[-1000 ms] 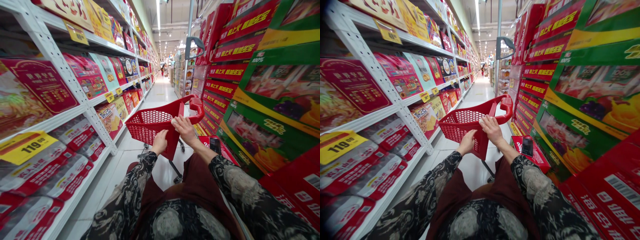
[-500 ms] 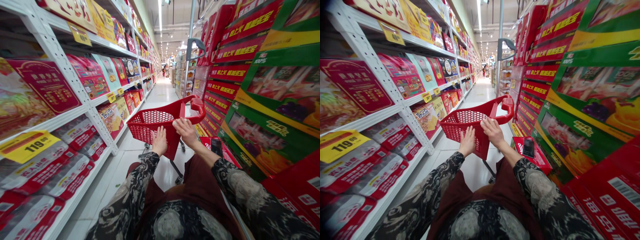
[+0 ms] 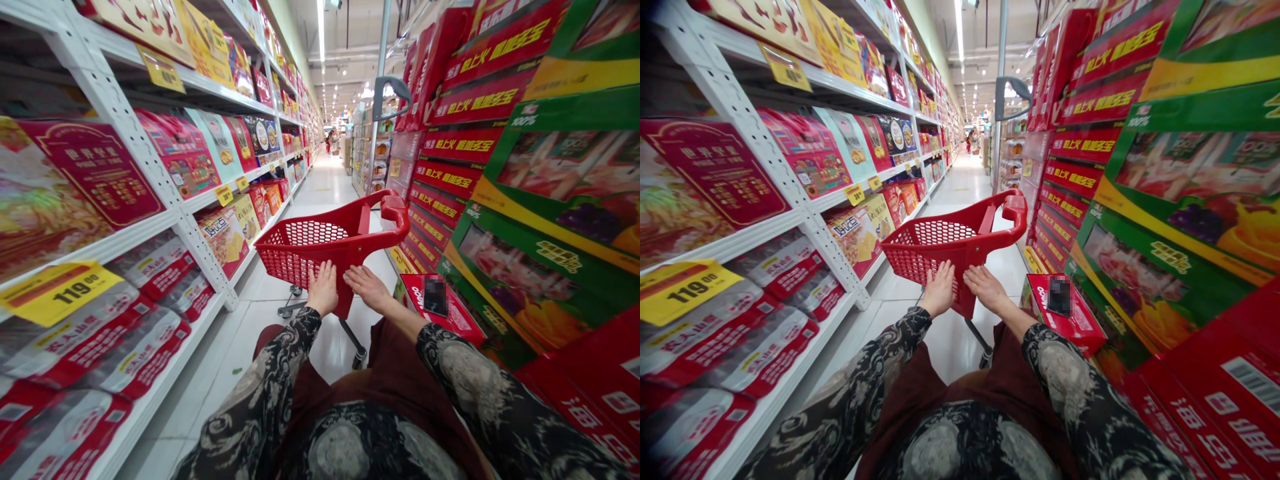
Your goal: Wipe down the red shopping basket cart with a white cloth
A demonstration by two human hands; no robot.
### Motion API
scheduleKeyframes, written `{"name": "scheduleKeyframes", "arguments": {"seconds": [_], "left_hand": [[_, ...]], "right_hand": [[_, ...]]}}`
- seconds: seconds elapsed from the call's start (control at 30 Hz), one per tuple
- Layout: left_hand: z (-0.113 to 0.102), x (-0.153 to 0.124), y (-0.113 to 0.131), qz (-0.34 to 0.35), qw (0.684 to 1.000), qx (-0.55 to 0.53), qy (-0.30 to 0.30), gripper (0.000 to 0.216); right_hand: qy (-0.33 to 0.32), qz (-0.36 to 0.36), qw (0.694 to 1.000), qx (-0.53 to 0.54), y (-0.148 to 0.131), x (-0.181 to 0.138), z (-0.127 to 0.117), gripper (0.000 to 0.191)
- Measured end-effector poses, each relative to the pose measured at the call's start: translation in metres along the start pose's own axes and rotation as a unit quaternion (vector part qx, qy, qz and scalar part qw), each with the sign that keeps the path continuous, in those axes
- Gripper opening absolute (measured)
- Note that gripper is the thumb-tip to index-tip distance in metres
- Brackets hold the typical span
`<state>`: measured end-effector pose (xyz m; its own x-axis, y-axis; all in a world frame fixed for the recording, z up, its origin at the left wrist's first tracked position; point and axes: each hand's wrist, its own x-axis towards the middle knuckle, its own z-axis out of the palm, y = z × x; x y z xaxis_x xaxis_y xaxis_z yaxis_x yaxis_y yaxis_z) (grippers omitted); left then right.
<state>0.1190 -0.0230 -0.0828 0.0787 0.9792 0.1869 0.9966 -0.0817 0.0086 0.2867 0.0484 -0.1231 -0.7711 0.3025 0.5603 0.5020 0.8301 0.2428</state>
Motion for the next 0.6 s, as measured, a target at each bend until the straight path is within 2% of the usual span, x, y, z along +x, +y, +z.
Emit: {"name": "scheduleKeyframes", "arguments": {"seconds": [0.07, 0.17, 0.27, 0.37, 0.53, 0.6], "left_hand": [[-0.003, 0.001, -0.002, -0.008, 1.000, -0.001, 0.004, 0.068], [-0.008, 0.004, -0.003, -0.018, 1.000, -0.003, 0.019, 0.068], [-0.012, 0.008, -0.002, -0.024, 0.999, -0.003, 0.028, 0.072], [-0.014, 0.011, 0.000, -0.024, 0.999, -0.001, 0.034, 0.072], [-0.011, 0.010, -0.003, -0.023, 0.999, -0.005, 0.031, 0.071], [-0.013, 0.011, -0.007, -0.030, 0.999, -0.011, 0.031, 0.073]], "right_hand": [[0.031, 0.017, 0.999, -0.004, 0.005, 0.010, -0.013, 0.032], [0.116, 0.074, 0.990, -0.022, 0.017, 0.037, -0.041, 0.037], [0.142, 0.107, 0.984, -0.024, 0.025, 0.059, -0.057, 0.039], [0.109, 0.079, 0.991, -0.015, 0.021, 0.061, -0.050, 0.037], [0.024, 0.019, 1.000, 0.002, 0.003, 0.039, -0.019, 0.030], [0.002, -0.002, 1.000, 0.011, -0.001, 0.035, -0.019, 0.028]]}}
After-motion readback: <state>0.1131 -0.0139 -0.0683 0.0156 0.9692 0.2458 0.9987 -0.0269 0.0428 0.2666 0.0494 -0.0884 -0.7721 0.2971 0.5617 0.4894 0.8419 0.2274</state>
